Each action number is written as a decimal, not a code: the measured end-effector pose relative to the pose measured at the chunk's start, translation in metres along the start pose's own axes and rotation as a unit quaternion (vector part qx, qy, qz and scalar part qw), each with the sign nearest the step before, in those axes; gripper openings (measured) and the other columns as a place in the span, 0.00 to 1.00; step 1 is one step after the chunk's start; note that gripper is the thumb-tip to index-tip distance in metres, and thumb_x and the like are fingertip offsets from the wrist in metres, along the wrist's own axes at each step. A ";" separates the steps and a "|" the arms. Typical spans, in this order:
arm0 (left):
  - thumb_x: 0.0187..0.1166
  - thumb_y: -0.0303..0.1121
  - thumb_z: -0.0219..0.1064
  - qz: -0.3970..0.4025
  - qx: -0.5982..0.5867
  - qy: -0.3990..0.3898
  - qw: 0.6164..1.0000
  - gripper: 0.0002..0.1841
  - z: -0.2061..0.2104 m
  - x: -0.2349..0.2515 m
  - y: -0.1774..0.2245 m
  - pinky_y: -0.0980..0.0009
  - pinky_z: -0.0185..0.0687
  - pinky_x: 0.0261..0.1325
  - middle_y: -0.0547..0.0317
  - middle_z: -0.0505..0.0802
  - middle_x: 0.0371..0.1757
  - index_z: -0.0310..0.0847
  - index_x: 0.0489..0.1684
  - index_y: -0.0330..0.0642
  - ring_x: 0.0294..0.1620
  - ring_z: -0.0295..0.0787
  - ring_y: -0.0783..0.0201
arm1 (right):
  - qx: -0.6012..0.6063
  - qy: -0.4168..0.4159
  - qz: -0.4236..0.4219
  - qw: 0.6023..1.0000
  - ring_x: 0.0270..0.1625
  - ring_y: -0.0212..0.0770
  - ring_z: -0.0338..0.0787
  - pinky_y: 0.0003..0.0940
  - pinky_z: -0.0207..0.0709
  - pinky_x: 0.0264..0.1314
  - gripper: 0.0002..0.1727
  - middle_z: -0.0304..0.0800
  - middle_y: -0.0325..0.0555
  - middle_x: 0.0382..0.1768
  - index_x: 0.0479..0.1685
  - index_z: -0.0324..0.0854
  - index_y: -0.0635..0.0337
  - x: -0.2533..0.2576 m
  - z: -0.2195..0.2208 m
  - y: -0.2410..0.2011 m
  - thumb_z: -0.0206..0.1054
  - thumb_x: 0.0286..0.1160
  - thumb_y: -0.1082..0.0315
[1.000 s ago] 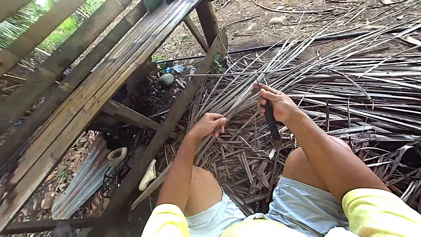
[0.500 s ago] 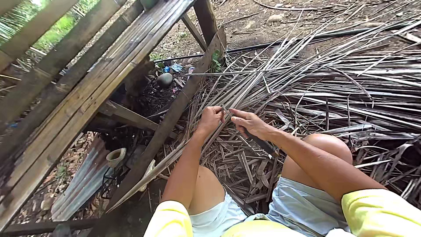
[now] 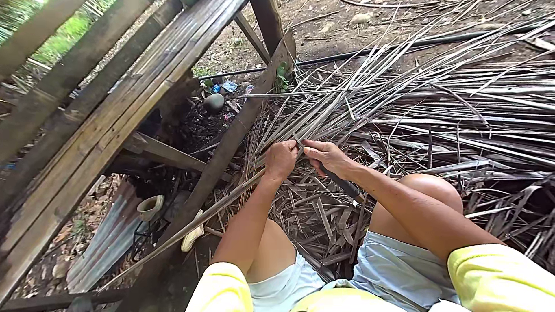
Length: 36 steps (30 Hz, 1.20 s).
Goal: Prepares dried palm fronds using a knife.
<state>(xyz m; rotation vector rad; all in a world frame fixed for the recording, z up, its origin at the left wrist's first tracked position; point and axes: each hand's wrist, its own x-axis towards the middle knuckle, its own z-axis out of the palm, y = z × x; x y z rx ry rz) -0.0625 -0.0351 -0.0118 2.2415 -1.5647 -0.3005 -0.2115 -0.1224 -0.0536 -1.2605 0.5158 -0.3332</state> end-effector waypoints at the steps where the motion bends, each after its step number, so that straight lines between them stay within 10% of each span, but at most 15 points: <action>1: 0.85 0.29 0.60 0.015 0.021 0.014 1.000 0.14 0.002 -0.002 0.002 0.42 0.81 0.49 0.42 0.93 0.34 0.88 0.33 0.31 0.42 0.92 0.44 | 0.002 0.006 0.003 1.000 0.13 0.30 0.72 0.24 0.71 0.14 0.24 0.73 0.37 0.19 0.85 0.68 0.58 0.001 0.000 0.000 0.54 0.94 0.63; 7: 0.89 0.31 0.57 0.019 0.096 0.013 0.995 0.15 0.005 -0.008 0.016 0.39 0.83 0.52 0.39 0.95 0.45 0.90 0.43 0.31 0.50 0.94 0.40 | -0.107 0.062 -0.051 0.991 0.14 0.30 0.71 0.25 0.69 0.17 0.19 0.73 0.38 0.18 0.69 0.81 0.64 0.010 0.000 0.006 0.56 0.93 0.61; 12: 0.88 0.30 0.57 -0.007 0.075 0.023 0.997 0.15 -0.002 -0.002 0.011 0.40 0.83 0.57 0.40 0.96 0.50 0.92 0.48 0.33 0.54 0.94 0.41 | -0.159 0.034 -0.057 0.985 0.15 0.32 0.72 0.28 0.72 0.19 0.28 0.75 0.40 0.20 0.89 0.64 0.60 0.008 0.000 0.006 0.54 0.94 0.60; 21: 0.89 0.29 0.57 -0.014 0.162 0.003 0.987 0.13 0.001 -0.011 0.026 0.41 0.85 0.52 0.39 0.95 0.47 0.90 0.48 0.32 0.51 0.95 0.40 | -0.163 0.066 -0.045 0.983 0.17 0.32 0.72 0.29 0.69 0.20 0.27 0.77 0.41 0.23 0.88 0.67 0.57 0.017 -0.008 0.006 0.56 0.93 0.60; 26: 0.90 0.31 0.56 -0.045 0.165 -0.017 0.985 0.14 0.000 -0.010 0.031 0.42 0.84 0.55 0.39 0.95 0.50 0.89 0.52 0.33 0.54 0.94 0.40 | -0.275 0.084 -0.027 0.957 0.33 0.48 0.83 0.52 0.79 0.44 0.29 0.88 0.54 0.37 0.89 0.68 0.49 0.021 -0.006 0.008 0.54 0.93 0.50; 36: 0.90 0.31 0.56 -0.046 0.135 -0.029 0.989 0.15 0.002 -0.009 0.026 0.40 0.83 0.57 0.38 0.95 0.49 0.90 0.49 0.33 0.55 0.94 0.40 | -0.328 0.089 -0.020 0.940 0.59 0.61 0.89 0.67 0.73 0.65 0.28 0.91 0.59 0.60 0.90 0.66 0.40 0.013 -0.008 0.007 0.52 0.93 0.50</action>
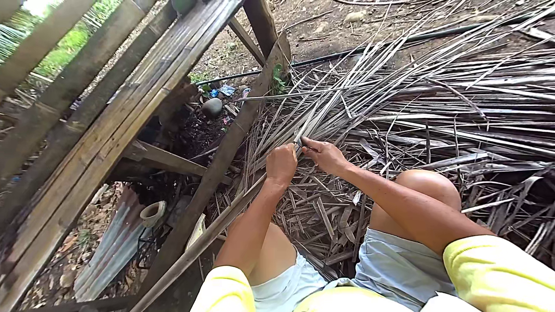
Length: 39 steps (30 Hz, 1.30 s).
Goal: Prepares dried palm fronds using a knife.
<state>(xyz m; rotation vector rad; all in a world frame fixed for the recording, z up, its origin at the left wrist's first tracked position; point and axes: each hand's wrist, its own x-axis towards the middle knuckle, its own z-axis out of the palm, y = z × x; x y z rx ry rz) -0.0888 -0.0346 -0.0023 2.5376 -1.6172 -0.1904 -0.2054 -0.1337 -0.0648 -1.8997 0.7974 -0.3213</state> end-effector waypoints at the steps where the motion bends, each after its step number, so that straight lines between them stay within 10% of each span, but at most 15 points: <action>1: 0.90 0.31 0.55 0.001 0.003 -0.005 1.000 0.15 0.000 -0.002 0.003 0.41 0.83 0.56 0.39 0.95 0.48 0.89 0.47 0.33 0.55 0.94 0.40 | 0.027 0.013 0.007 1.000 0.51 0.57 0.89 0.63 0.76 0.59 0.28 0.91 0.58 0.54 0.90 0.67 0.43 0.004 -0.001 0.003 0.52 0.94 0.50; 4: 0.89 0.31 0.56 0.008 -0.004 0.001 1.000 0.15 -0.001 -0.007 0.005 0.40 0.84 0.55 0.39 0.95 0.46 0.90 0.47 0.34 0.53 0.94 0.40 | 0.181 0.049 0.025 0.982 0.17 0.36 0.71 0.34 0.70 0.21 0.28 0.77 0.44 0.24 0.89 0.66 0.54 0.015 -0.010 0.012 0.55 0.94 0.56; 6: 0.88 0.30 0.57 0.020 -0.022 0.013 0.999 0.14 -0.005 -0.009 0.001 0.40 0.84 0.55 0.39 0.96 0.46 0.91 0.46 0.34 0.52 0.94 0.40 | 0.265 0.061 0.046 0.961 0.13 0.32 0.68 0.27 0.66 0.15 0.29 0.72 0.39 0.18 0.90 0.63 0.55 0.023 -0.024 0.016 0.56 0.93 0.60; 14: 0.89 0.33 0.58 -0.006 -0.083 0.005 0.997 0.16 -0.020 -0.013 -0.024 0.38 0.82 0.62 0.42 0.96 0.53 0.92 0.59 0.40 0.58 0.94 0.42 | 0.307 0.245 0.088 0.916 0.14 0.31 0.68 0.27 0.67 0.15 0.26 0.74 0.38 0.25 0.88 0.65 0.50 0.039 -0.081 0.049 0.55 0.94 0.58; 18: 0.91 0.35 0.56 -0.051 -0.113 -0.042 0.991 0.19 -0.020 0.001 -0.030 0.39 0.79 0.70 0.43 0.94 0.61 0.86 0.72 0.43 0.65 0.91 0.44 | 0.289 0.170 0.033 0.942 0.17 0.33 0.74 0.30 0.73 0.19 0.27 0.76 0.39 0.25 0.89 0.64 0.52 0.014 -0.065 0.017 0.54 0.93 0.60; 25: 0.90 0.30 0.55 -0.013 -0.184 -0.051 0.981 0.15 -0.005 0.015 -0.026 0.48 0.84 0.55 0.47 0.94 0.37 0.90 0.53 0.35 0.42 0.92 0.51 | 0.270 -0.071 -0.009 0.960 0.16 0.32 0.73 0.27 0.70 0.18 0.30 0.79 0.42 0.22 0.92 0.61 0.51 -0.008 0.001 -0.001 0.58 0.91 0.65; 39: 0.90 0.28 0.58 0.036 -0.263 -0.107 0.958 0.12 -0.019 -0.002 -0.029 0.68 0.76 0.36 0.57 0.87 0.26 0.91 0.50 0.34 0.25 0.78 0.68 | 0.393 0.110 0.069 0.910 0.17 0.31 0.75 0.26 0.73 0.16 0.27 0.77 0.36 0.25 0.88 0.65 0.49 0.014 -0.052 0.022 0.58 0.91 0.63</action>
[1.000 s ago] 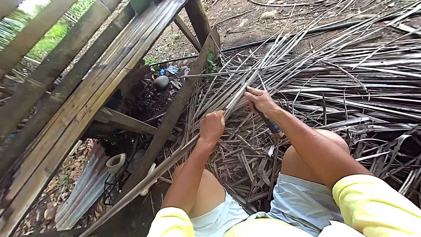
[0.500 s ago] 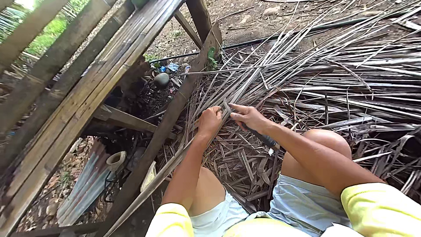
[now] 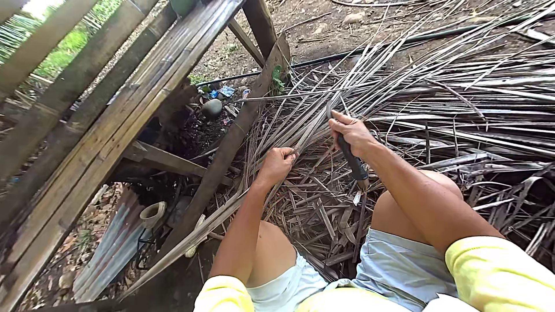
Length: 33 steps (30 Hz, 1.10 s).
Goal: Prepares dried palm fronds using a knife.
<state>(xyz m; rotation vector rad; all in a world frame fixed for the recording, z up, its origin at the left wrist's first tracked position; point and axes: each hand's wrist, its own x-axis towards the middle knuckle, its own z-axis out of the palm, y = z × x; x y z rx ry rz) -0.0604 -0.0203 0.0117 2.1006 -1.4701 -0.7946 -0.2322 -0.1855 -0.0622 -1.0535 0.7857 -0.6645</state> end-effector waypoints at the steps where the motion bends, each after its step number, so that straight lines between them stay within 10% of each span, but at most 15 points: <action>1: 0.90 0.28 0.58 0.000 0.000 -0.001 1.000 0.12 -0.002 -0.002 0.001 0.68 0.76 0.36 0.57 0.87 0.27 0.90 0.50 0.35 0.25 0.78 0.68 | 0.008 0.028 -0.010 1.000 0.17 0.31 0.75 0.26 0.73 0.16 0.27 0.77 0.36 0.25 0.88 0.66 0.49 0.005 -0.006 -0.003 0.59 0.91 0.63; 6: 0.91 0.32 0.57 -0.022 0.085 0.013 0.996 0.14 -0.007 -0.006 -0.005 0.52 0.82 0.49 0.50 0.92 0.36 0.91 0.54 0.38 0.38 0.88 0.55 | 0.052 0.192 -0.067 0.978 0.15 0.31 0.73 0.26 0.72 0.15 0.25 0.74 0.36 0.26 0.87 0.65 0.48 0.018 -0.032 -0.013 0.55 0.93 0.60; 9: 0.91 0.32 0.55 -0.038 0.205 0.038 0.977 0.18 -0.001 -0.005 -0.001 0.39 0.80 0.68 0.41 0.94 0.61 0.87 0.68 0.40 0.63 0.91 0.42 | 0.011 0.104 -0.057 0.993 0.15 0.29 0.73 0.25 0.74 0.16 0.24 0.72 0.35 0.24 0.85 0.66 0.53 -0.004 -0.014 -0.019 0.52 0.95 0.60; 16: 0.88 0.27 0.56 0.006 0.322 0.132 0.938 0.20 0.029 0.008 -0.002 0.44 0.86 0.53 0.40 0.94 0.53 0.83 0.75 0.40 0.52 0.93 0.40 | -0.060 -0.216 0.073 0.972 0.16 0.32 0.74 0.26 0.73 0.17 0.26 0.75 0.39 0.23 0.90 0.64 0.47 -0.044 0.045 0.015 0.52 0.94 0.62; 33: 0.82 0.23 0.63 0.104 0.387 0.196 0.895 0.19 0.045 -0.014 0.007 0.49 0.86 0.38 0.41 0.92 0.45 0.83 0.71 0.35 0.43 0.91 0.41 | 0.006 -0.068 0.042 0.997 0.15 0.31 0.73 0.25 0.71 0.14 0.27 0.76 0.38 0.24 0.88 0.66 0.49 -0.011 0.023 0.012 0.57 0.92 0.63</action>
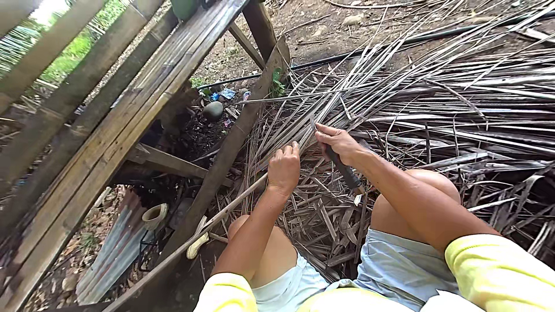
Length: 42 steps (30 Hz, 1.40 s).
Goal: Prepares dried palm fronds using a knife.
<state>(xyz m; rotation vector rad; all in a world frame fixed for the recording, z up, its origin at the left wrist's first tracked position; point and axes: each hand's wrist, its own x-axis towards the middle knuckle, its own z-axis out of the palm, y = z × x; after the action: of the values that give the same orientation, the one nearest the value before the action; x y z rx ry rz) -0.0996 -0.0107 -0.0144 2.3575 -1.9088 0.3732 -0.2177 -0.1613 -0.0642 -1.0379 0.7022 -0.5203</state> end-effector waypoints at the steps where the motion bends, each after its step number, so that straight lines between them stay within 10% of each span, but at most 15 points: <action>1: 0.83 0.23 0.63 0.001 -0.003 -0.002 1.000 0.19 -0.001 0.000 0.000 0.49 0.87 0.38 0.41 0.93 0.46 0.83 0.72 0.36 0.43 0.91 0.40 | 0.006 0.008 -0.006 1.000 0.16 0.31 0.74 0.25 0.72 0.15 0.27 0.77 0.38 0.25 0.88 0.66 0.49 0.003 -0.004 -0.002 0.57 0.92 0.63; 22: 0.85 0.26 0.60 -0.030 -0.088 -0.006 0.996 0.15 -0.010 -0.004 -0.045 0.43 0.87 0.39 0.41 0.94 0.45 0.90 0.62 0.39 0.42 0.94 0.41 | 0.022 0.328 -0.145 0.933 0.16 0.33 0.71 0.28 0.71 0.16 0.28 0.73 0.39 0.28 0.91 0.60 0.48 0.019 -0.084 -0.035 0.54 0.94 0.57; 28: 0.92 0.32 0.54 -0.100 -0.229 -0.112 0.962 0.19 0.002 0.023 -0.047 0.41 0.82 0.69 0.39 0.92 0.62 0.82 0.75 0.40 0.63 0.91 0.41 | -0.020 -0.067 -0.026 0.997 0.18 0.32 0.78 0.29 0.80 0.21 0.21 0.76 0.36 0.23 0.80 0.71 0.52 -0.021 -0.016 -0.013 0.50 0.94 0.58; 33: 0.91 0.33 0.58 -0.035 -0.310 -0.189 0.931 0.19 0.000 0.026 -0.031 0.46 0.78 0.76 0.42 0.93 0.65 0.81 0.77 0.41 0.67 0.90 0.47 | 0.040 -0.081 0.016 0.996 0.17 0.31 0.76 0.26 0.78 0.21 0.21 0.73 0.35 0.20 0.81 0.73 0.49 -0.018 0.008 -0.002 0.50 0.95 0.58; 42: 0.92 0.32 0.58 -0.126 -0.484 -0.309 0.809 0.14 -0.012 0.019 -0.069 0.74 0.82 0.34 0.58 0.88 0.29 0.84 0.57 0.30 0.25 0.82 0.71 | 0.076 0.006 -0.090 0.993 0.16 0.28 0.75 0.24 0.77 0.19 0.19 0.72 0.30 0.20 0.75 0.75 0.49 0.004 -0.040 -0.023 0.48 0.96 0.59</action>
<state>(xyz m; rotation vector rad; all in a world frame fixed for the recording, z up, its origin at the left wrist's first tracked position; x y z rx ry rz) -0.0310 -0.0109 0.0074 1.9783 -1.3196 -1.2285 -0.2458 -0.1969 -0.0575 -0.9599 0.5727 -0.7252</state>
